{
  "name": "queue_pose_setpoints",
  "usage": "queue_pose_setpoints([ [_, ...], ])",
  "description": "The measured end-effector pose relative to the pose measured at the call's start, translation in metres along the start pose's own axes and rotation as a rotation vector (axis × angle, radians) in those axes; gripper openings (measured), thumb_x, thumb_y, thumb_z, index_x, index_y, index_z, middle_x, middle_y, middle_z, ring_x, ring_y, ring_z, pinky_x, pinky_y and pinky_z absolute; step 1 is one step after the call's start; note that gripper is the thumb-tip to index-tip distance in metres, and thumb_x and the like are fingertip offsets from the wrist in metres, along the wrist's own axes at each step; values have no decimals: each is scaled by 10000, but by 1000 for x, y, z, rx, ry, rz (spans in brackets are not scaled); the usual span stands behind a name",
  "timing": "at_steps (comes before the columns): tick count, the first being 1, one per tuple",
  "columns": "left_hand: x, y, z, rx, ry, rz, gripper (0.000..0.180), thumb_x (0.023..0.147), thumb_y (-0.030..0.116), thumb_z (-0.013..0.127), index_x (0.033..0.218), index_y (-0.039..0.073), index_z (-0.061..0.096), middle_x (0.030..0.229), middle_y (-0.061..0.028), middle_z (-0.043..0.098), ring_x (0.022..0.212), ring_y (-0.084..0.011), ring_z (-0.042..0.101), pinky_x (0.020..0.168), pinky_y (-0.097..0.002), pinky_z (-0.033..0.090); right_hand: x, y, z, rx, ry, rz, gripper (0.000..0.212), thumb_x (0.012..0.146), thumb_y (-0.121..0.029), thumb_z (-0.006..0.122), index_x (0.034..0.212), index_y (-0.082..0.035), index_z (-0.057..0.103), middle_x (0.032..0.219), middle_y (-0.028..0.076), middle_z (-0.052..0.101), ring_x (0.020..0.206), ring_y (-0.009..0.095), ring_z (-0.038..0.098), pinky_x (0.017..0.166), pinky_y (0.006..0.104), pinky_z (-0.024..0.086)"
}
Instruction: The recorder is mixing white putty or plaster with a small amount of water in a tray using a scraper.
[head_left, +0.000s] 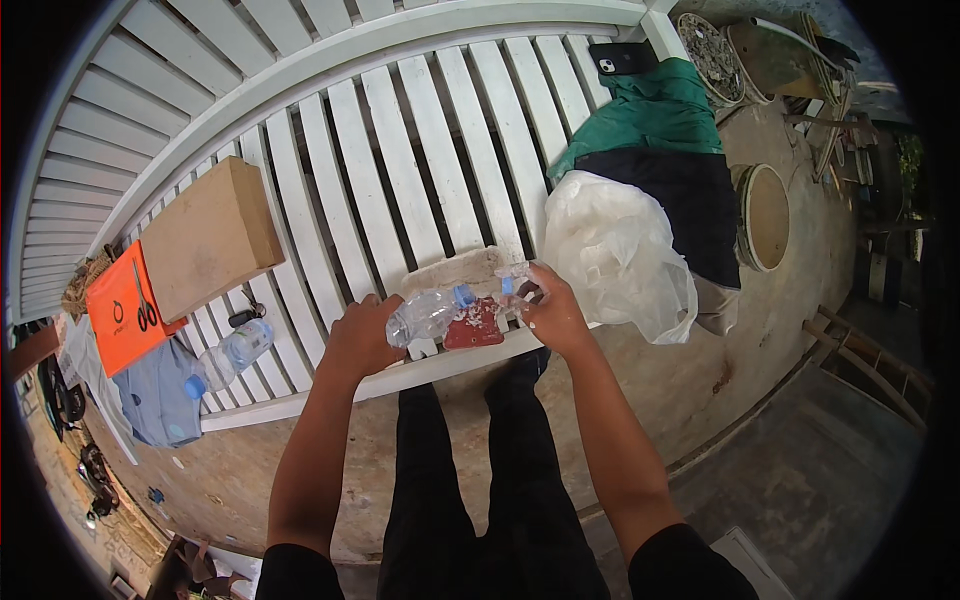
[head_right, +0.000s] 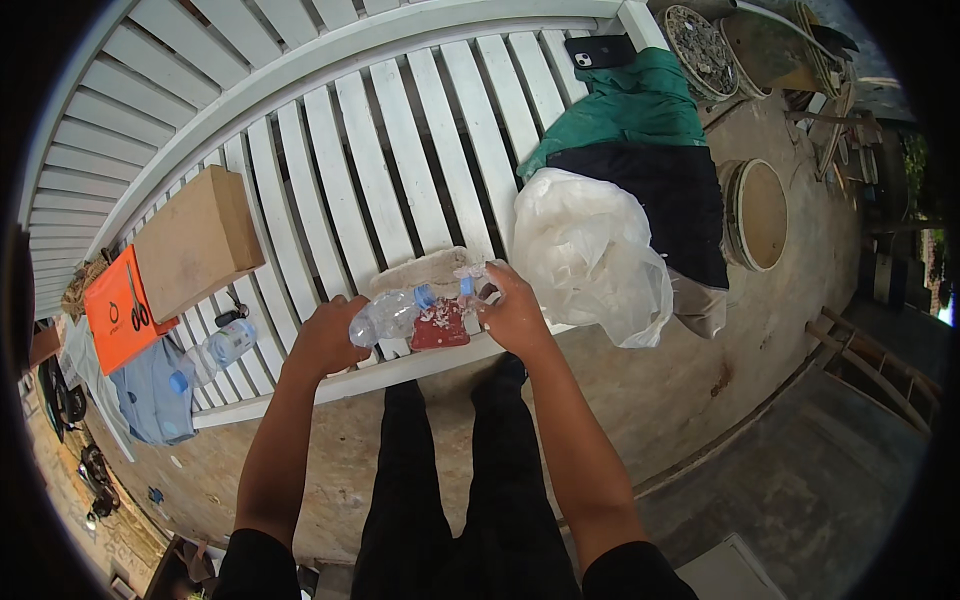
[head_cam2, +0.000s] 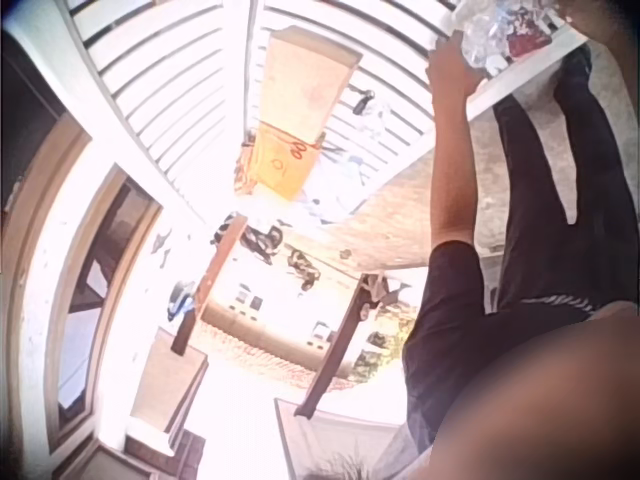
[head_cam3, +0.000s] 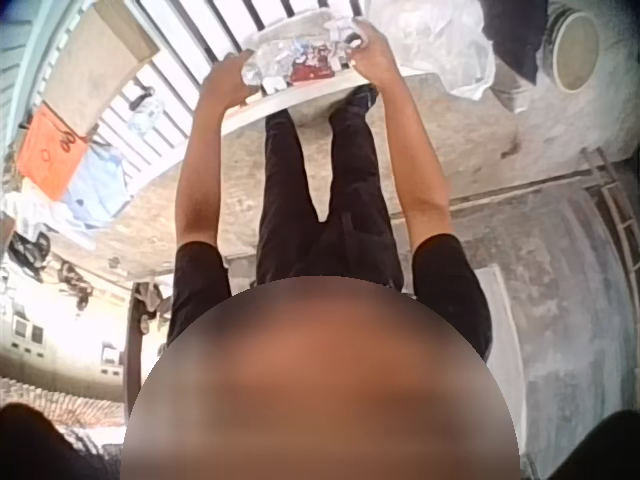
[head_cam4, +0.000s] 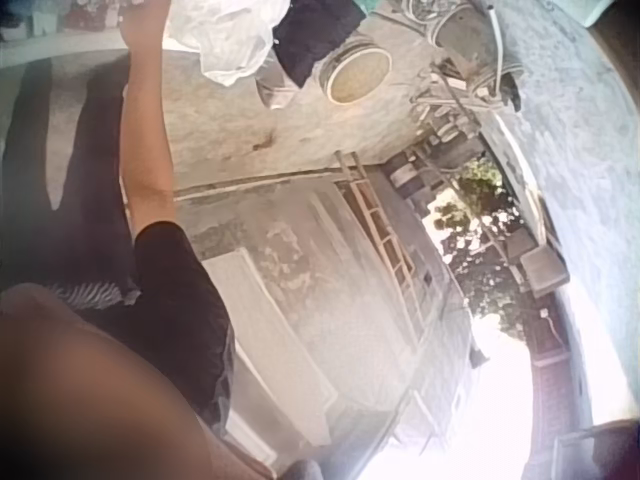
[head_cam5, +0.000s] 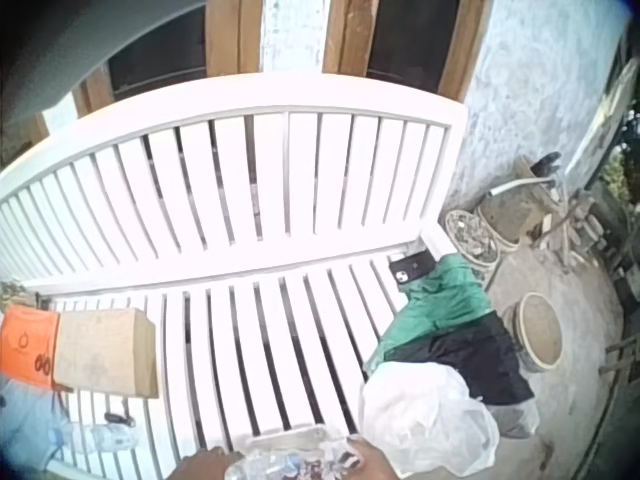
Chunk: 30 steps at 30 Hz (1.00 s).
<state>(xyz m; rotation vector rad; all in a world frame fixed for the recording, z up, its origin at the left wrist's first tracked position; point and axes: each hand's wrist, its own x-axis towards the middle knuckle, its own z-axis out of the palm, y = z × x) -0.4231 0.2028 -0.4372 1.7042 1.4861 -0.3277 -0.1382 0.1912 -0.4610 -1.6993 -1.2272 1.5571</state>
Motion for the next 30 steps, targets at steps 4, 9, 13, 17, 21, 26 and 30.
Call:
queue_pose_setpoints([
  [4, 2, 2, 1, 83, 44, -54, 562, 638, 180, 791, 1167, 175, 600, 1007, -140, 604, 990, -370, 620, 845, -482, 521, 0, 15, 4, -128, 53, -93, 348, 776, 25, 747, 1104, -10, 636, 991, 120, 610, 764, 203, 598, 675, 330, 501],
  [9, 4, 3, 5, 135, 75, -69, 590, 639, 191, 800, 1190, 179, 587, 1031, -137, 597, 1006, -361, 616, 840, -483, 526, 0, 24, 7, -108, 99, -93, 343, 770, 3, 756, 1091, -4, 635, 980, 130, 622, 758, 218, 591, 699, 350, 497],
  [13, 4, 6, 2, 157, 70, -96, 596, 646, 194, 804, 1199, 176, 582, 1032, -136, 594, 1009, -356, 617, 842, -478, 527, -1, 20, 7, -149, 76, -92, 337, 820, -48, 778, 1130, -34, 647, 944, 48, 593, 767, 119, 581, 656, 282, 484],
  [17, 6, 5, 2, 151, 74, -81, 589, 648, 193, 803, 1194, 175, 584, 1034, -136, 594, 1006, -358, 618, 841, -477, 528, -1, 27, 4, -126, 66, -99, 315, 824, -41, 770, 1119, -43, 660, 946, 49, 605, 773, 122, 581, 664, 281, 481],
  [21, 6, 2, 2, 130, 98, -64, 583, 642, 186, 801, 1185, 176, 588, 1032, -138, 594, 1000, -363, 617, 834, -481, 529, -2, 27, 5, -58, 73, -101, 370, 785, -38, 774, 1139, -41, 664, 965, 110, 633, 731, 193, 581, 677, 331, 494],
  [26, 5, -1, 4, 137, 113, -63, 584, 631, 178, 799, 1178, 182, 595, 1030, -138, 592, 999, -366, 614, 828, -482, 528, -2, 29, 4, -131, 74, -74, 305, 827, -59, 772, 1111, -45, 663, 920, 49, 608, 772, 122, 586, 678, 280, 484],
  [30, 4, -2, 4, 143, 116, -61, 585, 631, 183, 796, 1182, 191, 597, 1037, -132, 588, 1005, -365, 610, 822, -491, 528, -4, 30, 5, -128, 72, -69, 299, 829, -75, 777, 1102, -41, 661, 902, 47, 606, 759, 120, 585, 674, 280, 484],
])
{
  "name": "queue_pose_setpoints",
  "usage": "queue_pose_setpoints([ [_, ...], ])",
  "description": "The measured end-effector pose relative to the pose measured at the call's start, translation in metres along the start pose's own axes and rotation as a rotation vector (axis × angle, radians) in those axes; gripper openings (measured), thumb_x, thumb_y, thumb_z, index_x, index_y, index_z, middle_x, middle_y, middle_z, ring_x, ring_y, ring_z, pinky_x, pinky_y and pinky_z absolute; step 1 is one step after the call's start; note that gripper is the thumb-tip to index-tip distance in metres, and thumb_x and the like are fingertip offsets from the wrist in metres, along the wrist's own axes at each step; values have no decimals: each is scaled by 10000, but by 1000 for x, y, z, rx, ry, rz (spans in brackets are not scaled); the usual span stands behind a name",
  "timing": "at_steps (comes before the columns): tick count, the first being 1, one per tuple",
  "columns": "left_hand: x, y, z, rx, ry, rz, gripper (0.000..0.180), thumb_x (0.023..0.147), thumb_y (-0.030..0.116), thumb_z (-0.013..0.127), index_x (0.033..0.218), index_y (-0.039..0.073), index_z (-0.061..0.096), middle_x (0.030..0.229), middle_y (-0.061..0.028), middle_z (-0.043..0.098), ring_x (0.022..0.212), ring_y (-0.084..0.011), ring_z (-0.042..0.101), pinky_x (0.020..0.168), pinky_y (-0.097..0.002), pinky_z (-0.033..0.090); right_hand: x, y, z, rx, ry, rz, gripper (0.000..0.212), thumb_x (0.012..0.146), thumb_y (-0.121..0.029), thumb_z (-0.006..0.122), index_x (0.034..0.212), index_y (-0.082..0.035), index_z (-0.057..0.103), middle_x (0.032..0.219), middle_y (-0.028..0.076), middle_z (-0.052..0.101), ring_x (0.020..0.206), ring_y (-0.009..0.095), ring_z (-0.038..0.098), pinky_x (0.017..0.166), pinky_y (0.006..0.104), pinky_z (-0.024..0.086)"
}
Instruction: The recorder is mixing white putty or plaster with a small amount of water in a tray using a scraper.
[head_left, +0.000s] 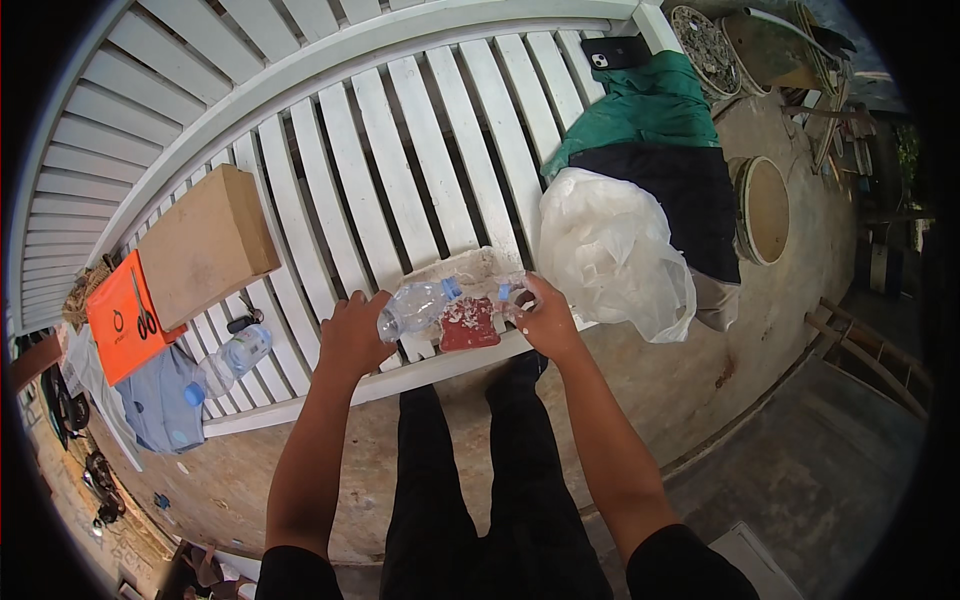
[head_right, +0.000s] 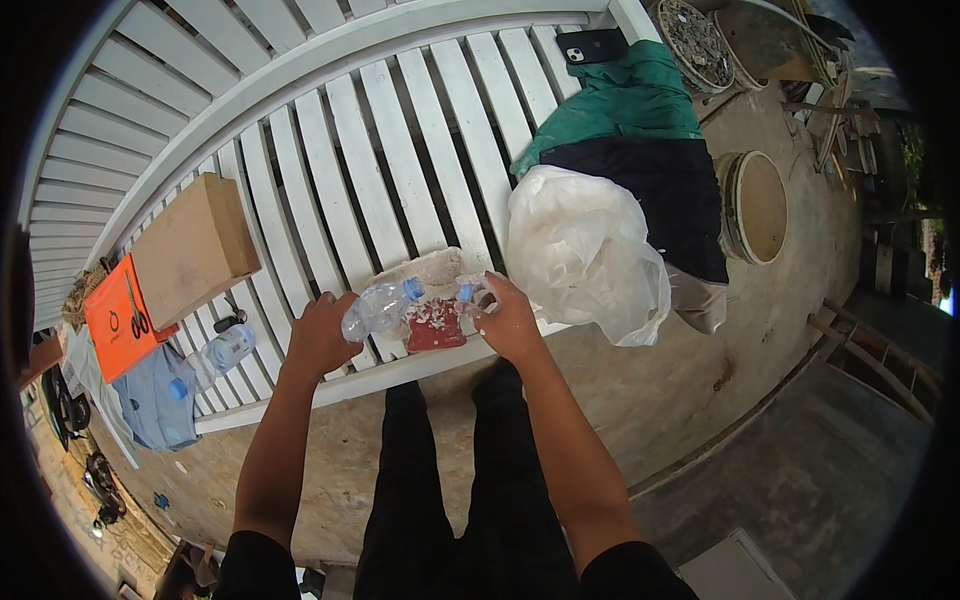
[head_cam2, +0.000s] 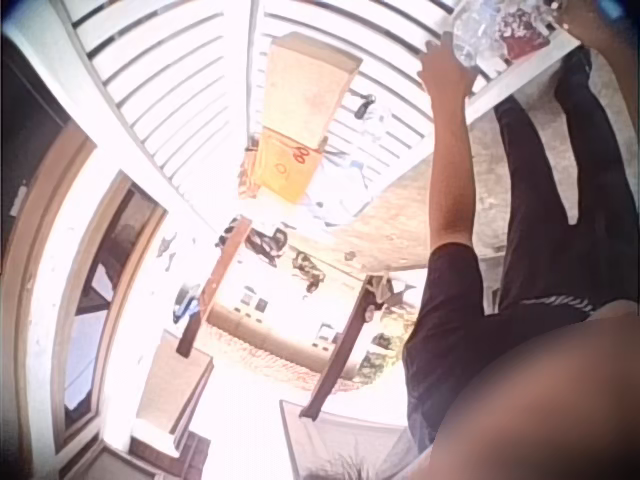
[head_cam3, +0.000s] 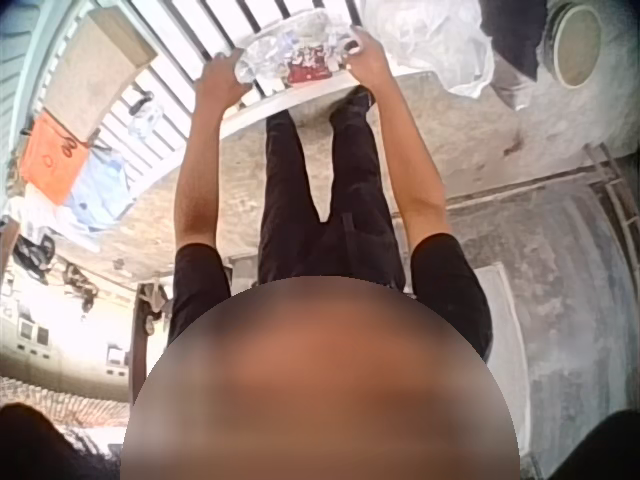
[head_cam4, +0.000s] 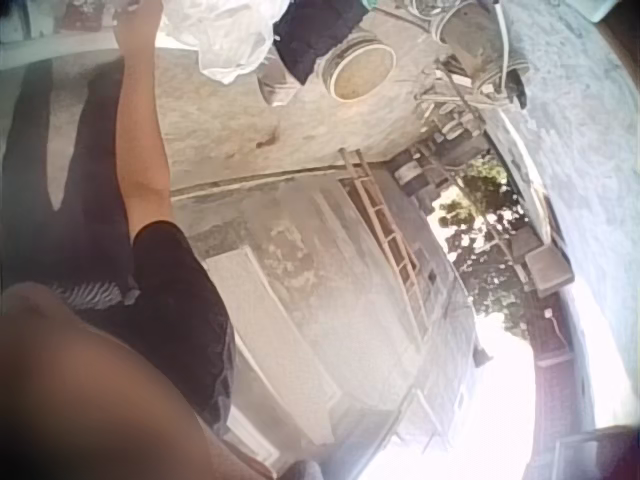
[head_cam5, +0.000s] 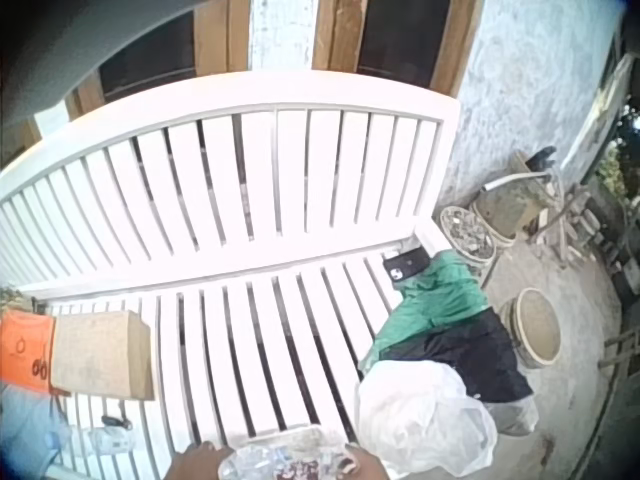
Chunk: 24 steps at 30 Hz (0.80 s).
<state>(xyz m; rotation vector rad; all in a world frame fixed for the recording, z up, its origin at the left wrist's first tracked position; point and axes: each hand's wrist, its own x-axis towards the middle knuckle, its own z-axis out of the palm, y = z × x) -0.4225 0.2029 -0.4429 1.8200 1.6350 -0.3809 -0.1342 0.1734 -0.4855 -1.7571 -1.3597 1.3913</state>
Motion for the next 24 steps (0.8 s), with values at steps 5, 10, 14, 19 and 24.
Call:
queue_pose_setpoints([
  [5, 1, 2, 0, 15, -16, -11, 588, 633, 191, 796, 1187, 210, 599, 1060, -129, 588, 1015, -360, 611, 815, -509, 528, -1, 11, 2, 21, 9, 12, 296, 830, -81, 779, 1099, -42, 662, 901, 40, 612, 741, 111, 582, 649, 282, 483],
  [10, 1, 3, 0, 45, -2, -10, 611, 628, 193, 804, 1200, 221, 593, 1089, -122, 589, 1042, -351, 608, 814, -517, 529, -1, 18, 2, -16, 5, -8, 296, 833, -83, 776, 1105, -45, 666, 901, 32, 613, 740, 103, 573, 634, 274, 477],
  [14, 3, 3, -1, 42, -14, -16, 621, 625, 191, 809, 1205, 221, 590, 1093, -121, 586, 1047, -350, 606, 815, -518, 529, -1, 11, 2, 37, -3, 25, 369, 745, -15, 760, 1091, -5, 630, 945, 131, 623, 747, 225, 590, 699, 351, 501],
  [19, 2, 8, -4, 71, -14, -8, 615, 630, 199, 815, 1203, 219, 592, 1066, -114, 582, 1033, -343, 610, 805, -511, 532, -2, 8, 0, 53, -8, 27, 349, 797, -40, 768, 1127, -30, 658, 940, 80, 630, 754, 161, 584, 691, 311, 490],
  [24, 2, 11, -3, 79, -9, -6, 612, 634, 206, 817, 1204, 211, 595, 1060, -114, 582, 1020, -342, 613, 793, -512, 536, -3, 12, -1, -1, -6, -9, 340, 831, -47, 769, 1159, -58, 682, 954, 40, 653, 798, 117, 593, 721, 278, 484],
])
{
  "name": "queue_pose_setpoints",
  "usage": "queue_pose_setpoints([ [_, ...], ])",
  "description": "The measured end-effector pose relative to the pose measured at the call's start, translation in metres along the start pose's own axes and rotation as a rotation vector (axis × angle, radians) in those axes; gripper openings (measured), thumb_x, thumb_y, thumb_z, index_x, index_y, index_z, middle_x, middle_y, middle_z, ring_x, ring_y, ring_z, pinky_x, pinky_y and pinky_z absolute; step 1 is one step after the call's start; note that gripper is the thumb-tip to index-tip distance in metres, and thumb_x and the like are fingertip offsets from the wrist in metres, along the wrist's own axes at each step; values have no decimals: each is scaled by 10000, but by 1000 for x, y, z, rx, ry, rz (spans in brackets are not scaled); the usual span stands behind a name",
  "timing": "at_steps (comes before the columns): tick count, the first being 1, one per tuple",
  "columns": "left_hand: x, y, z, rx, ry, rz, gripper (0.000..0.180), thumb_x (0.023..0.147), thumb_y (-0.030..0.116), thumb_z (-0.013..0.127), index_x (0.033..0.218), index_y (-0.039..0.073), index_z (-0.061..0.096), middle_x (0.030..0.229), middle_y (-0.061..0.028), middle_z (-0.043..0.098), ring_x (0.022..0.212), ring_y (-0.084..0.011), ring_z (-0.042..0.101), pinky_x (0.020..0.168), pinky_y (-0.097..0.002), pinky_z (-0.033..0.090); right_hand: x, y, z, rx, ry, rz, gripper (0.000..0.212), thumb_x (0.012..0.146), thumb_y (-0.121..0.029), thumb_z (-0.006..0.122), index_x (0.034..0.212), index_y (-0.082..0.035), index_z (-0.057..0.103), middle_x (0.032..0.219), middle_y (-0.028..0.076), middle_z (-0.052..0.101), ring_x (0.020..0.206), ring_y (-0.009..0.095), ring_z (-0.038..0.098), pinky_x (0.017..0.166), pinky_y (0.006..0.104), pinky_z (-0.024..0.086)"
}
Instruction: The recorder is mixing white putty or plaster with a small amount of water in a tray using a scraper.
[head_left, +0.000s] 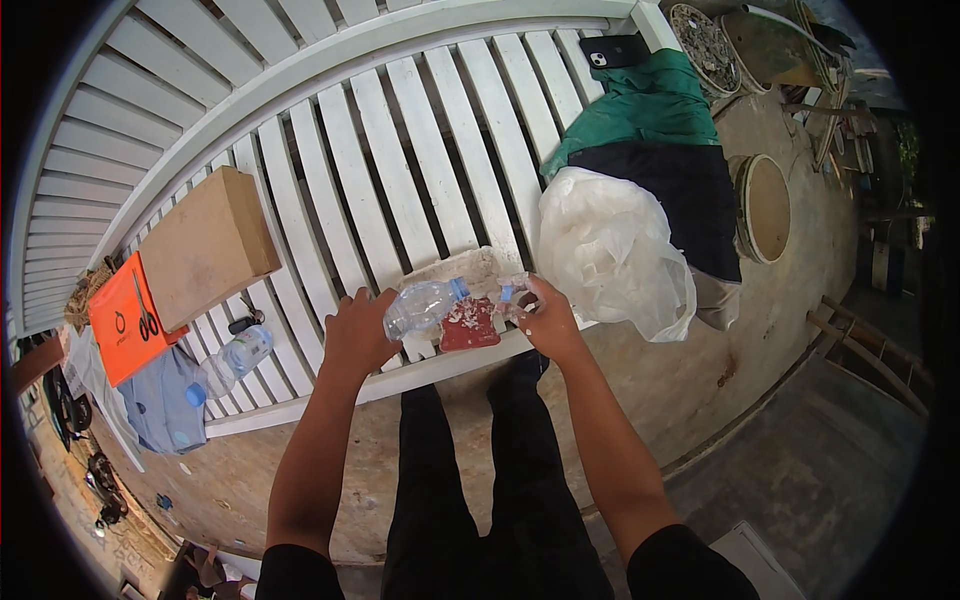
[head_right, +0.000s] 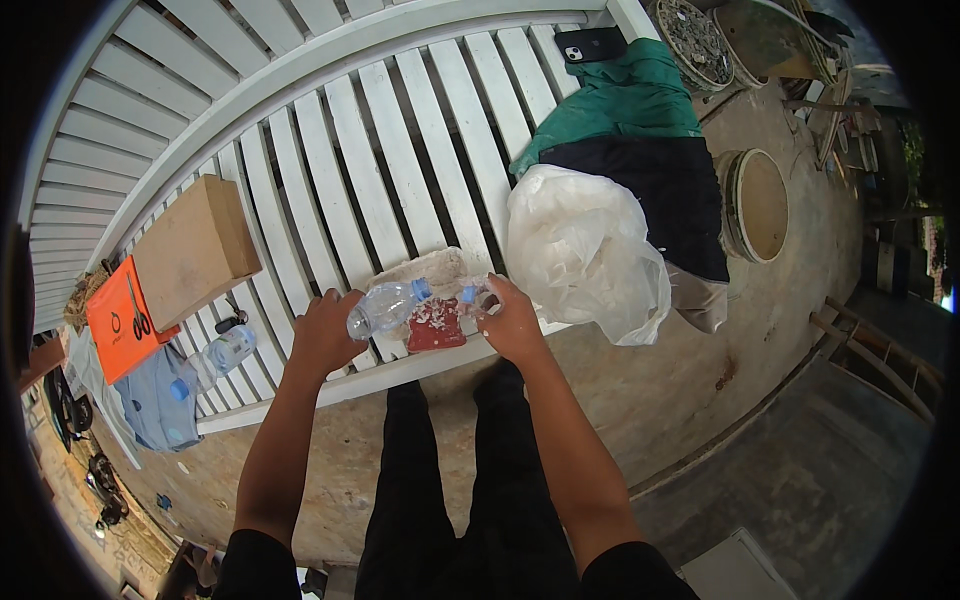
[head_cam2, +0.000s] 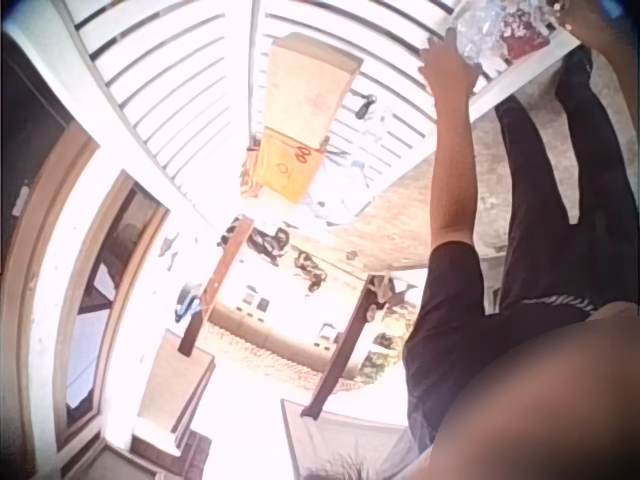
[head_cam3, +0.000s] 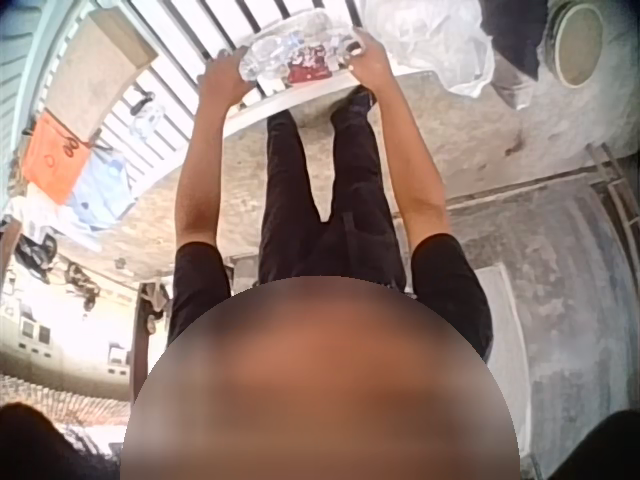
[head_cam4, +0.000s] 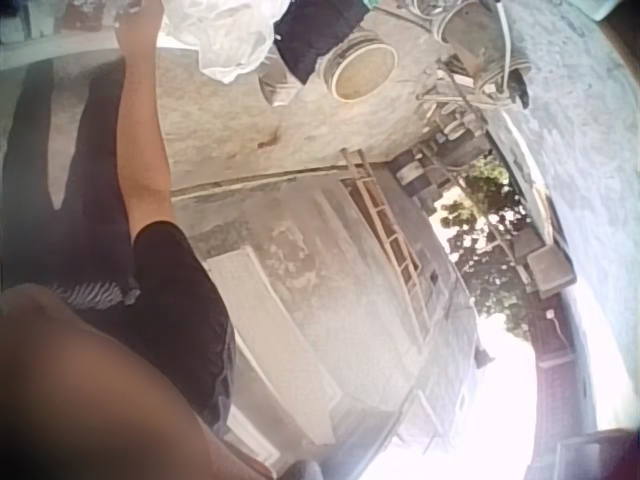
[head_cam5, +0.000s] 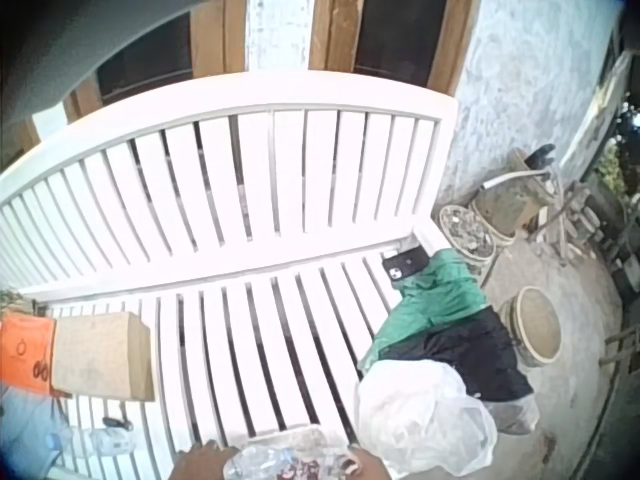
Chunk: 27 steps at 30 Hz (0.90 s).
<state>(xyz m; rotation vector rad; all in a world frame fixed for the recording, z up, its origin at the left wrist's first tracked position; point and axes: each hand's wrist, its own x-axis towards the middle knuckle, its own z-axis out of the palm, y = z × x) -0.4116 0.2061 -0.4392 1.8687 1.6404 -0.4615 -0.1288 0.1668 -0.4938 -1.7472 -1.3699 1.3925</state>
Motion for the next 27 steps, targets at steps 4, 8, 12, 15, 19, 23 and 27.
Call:
queue_pose_setpoints([
  [4, 1, 5, 0, -13, 6, -3, 622, 642, 207, 817, 1222, 204, 591, 1068, -117, 581, 1029, -348, 612, 802, -522, 536, -1, 4, 1, 23, 2, 45, 339, 831, -54, 773, 1157, -57, 681, 963, 47, 661, 832, 129, 603, 739, 284, 487],
  [8, 3, 10, -4, -11, -13, -4, 605, 688, 202, 803, 1248, 220, 575, 1111, -103, 574, 1069, -323, 600, 806, -550, 530, -1, 5, 3, 19, 5, 27, 343, 832, -52, 770, 1162, -56, 675, 968, 46, 663, 838, 130, 605, 740, 286, 487],
  [12, 6, 16, -5, 10, 2, 1, 612, 679, 201, 806, 1247, 224, 576, 1100, -101, 573, 1060, -325, 601, 794, -536, 530, 0, 19, 2, 23, 35, -12, 344, 833, -57, 771, 1162, -53, 672, 958, 44, 657, 806, 123, 591, 723, 282, 483],
  [15, 6, 16, -5, 22, 2, -4, 615, 676, 200, 808, 1245, 225, 577, 1095, -101, 573, 1061, -329, 600, 793, -532, 531, 0, 16, 1, 58, 44, -5, 405, 740, 36, 732, 1123, 10, 604, 968, 154, 632, 776, 224, 622, 704, 352, 521],
  [19, 6, 16, -4, 6, -5, -1, 624, 673, 198, 809, 1252, 224, 575, 1100, -104, 570, 1065, -334, 599, 789, -533, 533, -1, 7, -2, 45, 14, 39, 373, 782, -13, 756, 1137, -22, 642, 922, 86, 635, 762, 163, 589, 696, 309, 494],
  [23, 7, 12, 2, -29, 9, 14, 634, 674, 204, 814, 1261, 223, 572, 1108, -109, 566, 1070, -336, 598, 786, -534, 534, -3, 3, -3, 50, 36, -25, 347, 817, -38, 766, 1152, -49, 674, 876, 22, 639, 738, 104, 556, 695, 265, 468],
  [27, 7, 11, 3, -32, 20, 25, 639, 679, 216, 820, 1267, 223, 570, 1115, -112, 564, 1067, -337, 597, 785, -535, 533, -5, 0, -4, 58, 19, -5, 362, 807, -8, 747, 1159, -51, 675, 884, 18, 645, 754, 104, 558, 704, 268, 470],
])
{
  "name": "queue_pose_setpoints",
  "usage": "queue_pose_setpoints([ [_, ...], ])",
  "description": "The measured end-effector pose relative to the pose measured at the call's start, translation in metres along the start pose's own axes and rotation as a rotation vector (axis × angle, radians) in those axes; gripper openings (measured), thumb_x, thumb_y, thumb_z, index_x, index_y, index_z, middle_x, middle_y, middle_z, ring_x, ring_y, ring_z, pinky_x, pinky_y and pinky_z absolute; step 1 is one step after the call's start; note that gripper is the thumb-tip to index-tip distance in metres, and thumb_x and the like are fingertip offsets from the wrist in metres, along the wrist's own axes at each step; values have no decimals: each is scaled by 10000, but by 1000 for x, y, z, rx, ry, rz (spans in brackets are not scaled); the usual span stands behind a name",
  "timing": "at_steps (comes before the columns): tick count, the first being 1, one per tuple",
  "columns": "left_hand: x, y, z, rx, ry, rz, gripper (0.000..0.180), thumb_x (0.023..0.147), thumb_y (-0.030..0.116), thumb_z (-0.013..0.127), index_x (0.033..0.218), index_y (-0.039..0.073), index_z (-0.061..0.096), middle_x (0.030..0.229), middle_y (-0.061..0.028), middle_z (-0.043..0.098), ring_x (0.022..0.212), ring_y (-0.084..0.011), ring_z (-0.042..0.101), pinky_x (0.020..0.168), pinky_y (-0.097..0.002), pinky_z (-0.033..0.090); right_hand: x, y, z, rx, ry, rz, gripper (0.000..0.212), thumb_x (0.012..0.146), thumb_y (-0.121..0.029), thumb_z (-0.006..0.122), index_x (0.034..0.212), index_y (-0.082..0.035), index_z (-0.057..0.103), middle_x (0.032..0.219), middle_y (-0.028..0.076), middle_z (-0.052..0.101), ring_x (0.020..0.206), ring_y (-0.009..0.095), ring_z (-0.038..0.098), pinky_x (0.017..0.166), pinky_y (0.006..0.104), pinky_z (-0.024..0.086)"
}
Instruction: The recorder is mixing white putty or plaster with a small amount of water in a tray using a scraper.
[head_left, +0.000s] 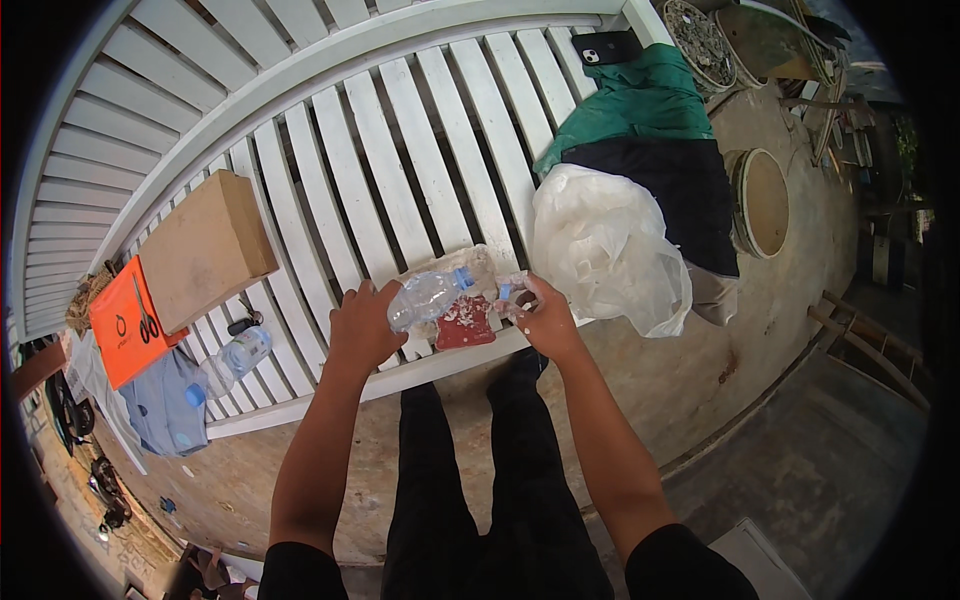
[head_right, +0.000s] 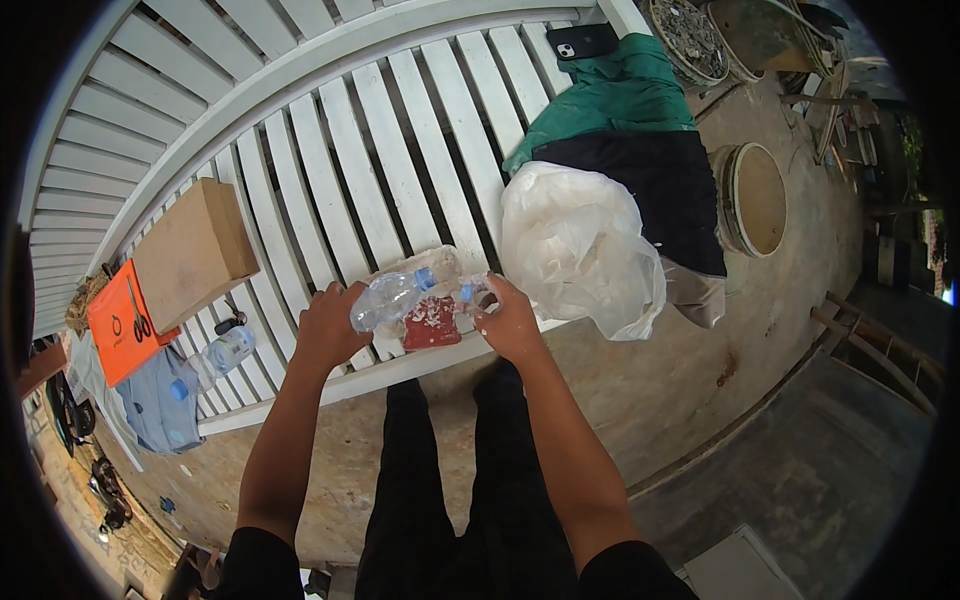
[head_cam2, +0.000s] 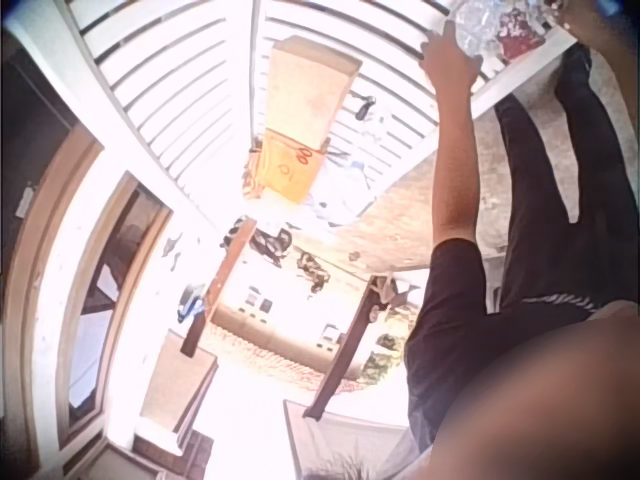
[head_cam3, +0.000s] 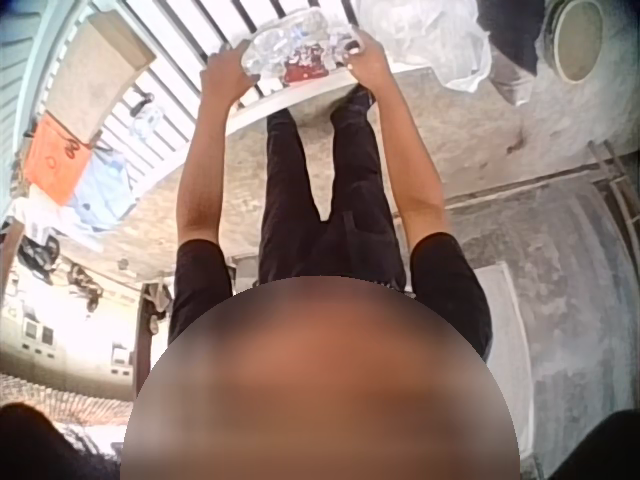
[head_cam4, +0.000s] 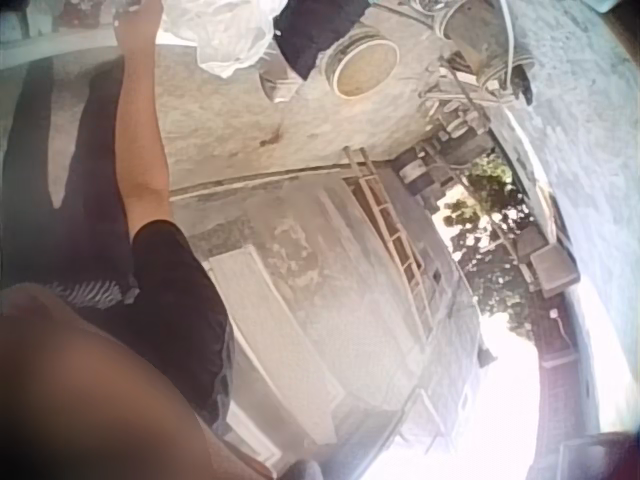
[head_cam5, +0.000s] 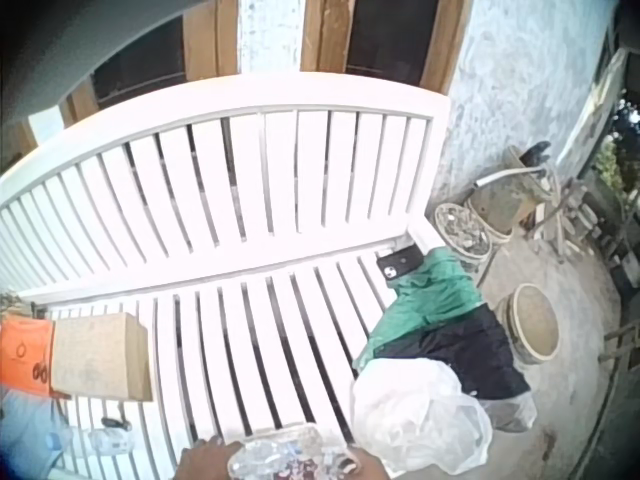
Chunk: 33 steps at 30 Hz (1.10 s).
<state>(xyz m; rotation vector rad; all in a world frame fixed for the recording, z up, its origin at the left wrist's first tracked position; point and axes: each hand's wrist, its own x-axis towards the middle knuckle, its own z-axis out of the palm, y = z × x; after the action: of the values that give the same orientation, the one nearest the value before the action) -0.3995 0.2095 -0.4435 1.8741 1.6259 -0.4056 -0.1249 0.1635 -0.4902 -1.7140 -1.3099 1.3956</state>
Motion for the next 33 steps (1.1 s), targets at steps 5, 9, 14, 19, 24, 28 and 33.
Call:
queue_pose_setpoints([
  [5, -2, 2, -3, 27, -16, -12, 636, 684, 219, 817, 1269, 222, 567, 1125, -112, 563, 1067, -337, 598, 790, -539, 531, -1, -3, -1, 9, -6, 80, 387, 795, 36, 719, 1169, -53, 675, 928, 21, 657, 797, 101, 568, 722, 269, 476],
  [9, 0, 5, -1, 38, -48, -42, 638, 690, 219, 811, 1278, 225, 561, 1135, -111, 562, 1085, -336, 592, 803, -546, 528, -1, -4, 0, -15, -1, 80, 394, 795, 50, 707, 1174, -52, 672, 952, 28, 665, 811, 103, 578, 727, 267, 480],
  [14, 1, 4, 2, 41, -52, -49, 655, 696, 220, 811, 1296, 229, 551, 1157, -110, 555, 1105, -332, 584, 818, -550, 525, -2, -7, 2, 29, -15, 40, 387, 806, 28, 726, 1180, -55, 673, 978, 34, 670, 830, 108, 591, 737, 269, 488],
  [19, 3, 8, 0, 49, -48, -61, 674, 692, 227, 819, 1309, 234, 547, 1171, -111, 554, 1110, -331, 585, 822, -550, 525, -2, -1, 1, 16, -15, 71, 371, 821, -63, 782, 1176, -55, 676, 974, 29, 668, 810, 105, 588, 731, 268, 486],
  [24, 5, 9, -1, 44, -44, -53, 674, 694, 235, 820, 1311, 239, 549, 1170, -111, 556, 1108, -330, 587, 819, -547, 527, -2, 6, 1, 4, 0, 72, 359, 825, -90, 792, 1165, -54, 682, 968, 27, 665, 795, 104, 585, 727, 266, 485],
  [28, 5, 11, -3, 75, -51, -59, 665, 703, 240, 813, 1313, 245, 549, 1172, -111, 558, 1108, -327, 588, 818, -543, 528, -4, 2, 1, 4, 0, 61, 353, 824, -87, 789, 1159, -52, 684, 969, 29, 662, 794, 106, 584, 728, 265, 484],
  [33, 4, 12, -3, 87, -48, -64, 655, 708, 239, 806, 1311, 244, 550, 1173, -109, 560, 1111, -325, 587, 816, -539, 528, -5, 2, 0, -12, 9, 42, 354, 824, -77, 782, 1161, -52, 681, 958, 34, 655, 780, 104, 575, 724, 264, 484],
])
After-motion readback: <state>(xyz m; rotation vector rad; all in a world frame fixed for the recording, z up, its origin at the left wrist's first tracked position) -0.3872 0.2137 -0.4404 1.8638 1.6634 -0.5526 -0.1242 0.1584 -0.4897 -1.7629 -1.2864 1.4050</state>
